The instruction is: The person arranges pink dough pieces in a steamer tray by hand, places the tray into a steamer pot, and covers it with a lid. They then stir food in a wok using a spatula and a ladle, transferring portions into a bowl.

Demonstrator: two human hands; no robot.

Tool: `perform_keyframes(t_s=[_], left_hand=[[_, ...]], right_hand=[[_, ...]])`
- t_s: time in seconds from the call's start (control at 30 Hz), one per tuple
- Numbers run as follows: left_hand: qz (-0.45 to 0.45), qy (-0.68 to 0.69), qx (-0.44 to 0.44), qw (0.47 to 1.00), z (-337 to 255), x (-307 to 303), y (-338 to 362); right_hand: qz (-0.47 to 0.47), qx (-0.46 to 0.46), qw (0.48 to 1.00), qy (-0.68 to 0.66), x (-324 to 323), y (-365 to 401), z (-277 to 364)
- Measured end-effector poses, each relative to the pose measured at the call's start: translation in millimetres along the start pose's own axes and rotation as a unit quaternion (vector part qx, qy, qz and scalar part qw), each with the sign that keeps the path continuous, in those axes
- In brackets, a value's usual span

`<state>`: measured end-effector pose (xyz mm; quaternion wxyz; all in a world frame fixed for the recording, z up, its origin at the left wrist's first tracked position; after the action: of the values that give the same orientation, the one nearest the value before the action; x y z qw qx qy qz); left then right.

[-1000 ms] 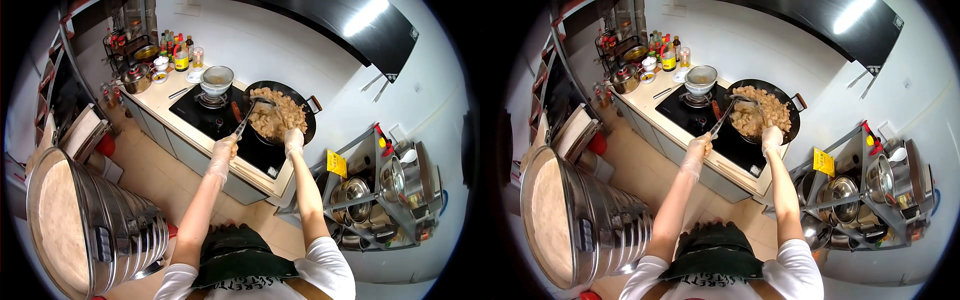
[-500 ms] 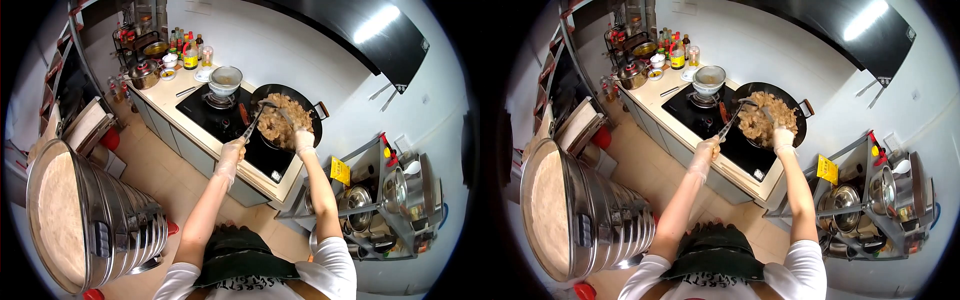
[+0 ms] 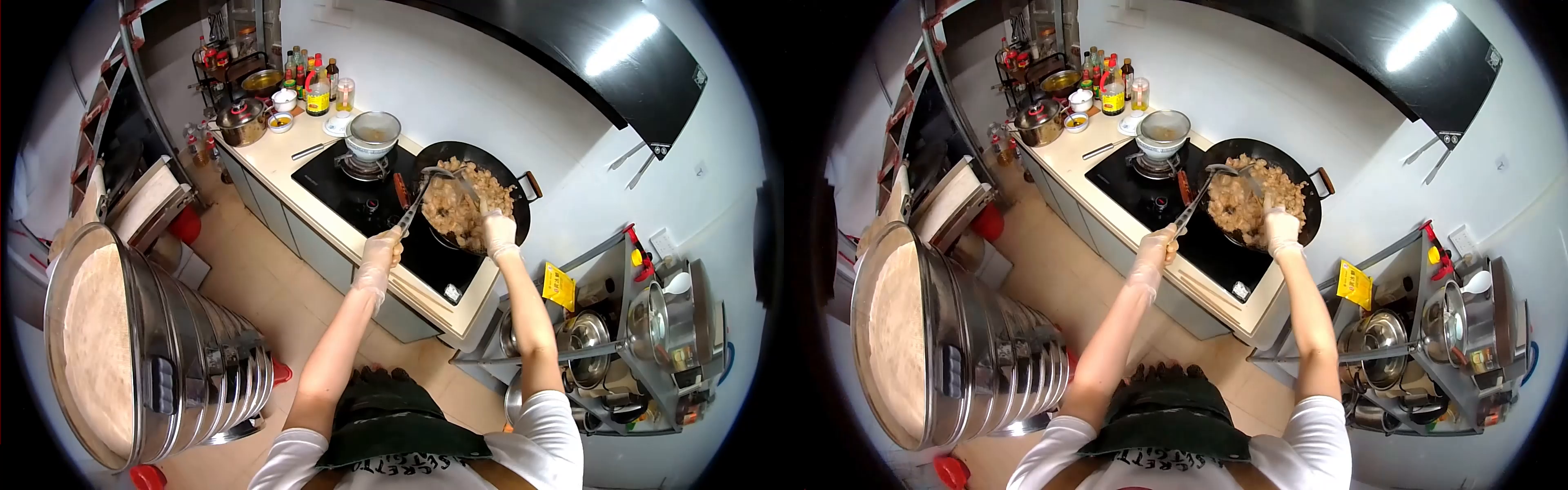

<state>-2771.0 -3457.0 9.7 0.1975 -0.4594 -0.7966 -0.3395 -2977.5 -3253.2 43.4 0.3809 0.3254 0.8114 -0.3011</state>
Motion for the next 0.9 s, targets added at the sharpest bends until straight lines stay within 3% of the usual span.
perform_keyframes(t_s=[0.03, 0.1, 0.17, 0.27, 0.37, 0.5, 0.57, 0.73, 0.8, 0.83, 0.9], left_hand=[[-0.001, -0.004, 0.000, 1.000, 1, 2, 2], [-0.004, -0.006, 0.006, 1.000, 0, 2, 2], [-0.004, -0.009, 0.008, 1.000, 3, 2, 4], [-0.018, -0.018, 0.005, 1.000, 7, 5, 2], [-0.016, -0.025, 0.004, 1.000, 6, 8, 6], [-0.016, -0.032, 0.011, 0.999, 0, 10, 11], [-0.015, -0.030, 0.013, 0.999, 3, 6, 8], [-0.020, -0.028, 0.018, 0.999, 5, 5, 9], [-0.019, -0.028, 0.026, 0.999, 2, 4, 12], [-0.020, -0.030, 0.034, 0.999, 2, 3, 14], [-0.022, -0.031, 0.038, 0.999, 2, 2, 17]], right_hand=[[-0.049, -0.017, 0.999, -0.004, 1, 3, -10], [0.005, 0.008, 1.000, 0.003, -23, 6, -34], [-0.001, 0.053, 0.995, -0.085, -27, 6, -62], [0.112, 0.211, 0.955, -0.179, -9, -2, -92], [0.116, 0.309, 0.905, -0.267, 55, 4, -101], [0.104, 0.286, 0.906, -0.296, 69, 8, -113], [0.048, 0.314, 0.857, -0.405, 84, 7, -131], [0.092, 0.317, 0.875, -0.353, 89, 16, -159], [0.139, 0.328, 0.857, -0.372, 115, 26, -165], [0.164, 0.333, 0.848, -0.380, 131, 33, -166], [0.237, 0.382, 0.741, -0.498, 127, 57, -153]])
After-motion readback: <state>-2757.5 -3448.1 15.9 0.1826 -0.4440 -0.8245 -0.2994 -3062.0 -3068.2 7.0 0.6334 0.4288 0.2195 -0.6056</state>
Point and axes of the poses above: each hand's wrist, its own y-axis away from the middle knuckle, its own x-axis out of the palm, z = x × y, the point moved 7 cm from there along -y, towards the middle knuckle, and after that the axes turned 8 degrees about y, right-handed, at the moved point
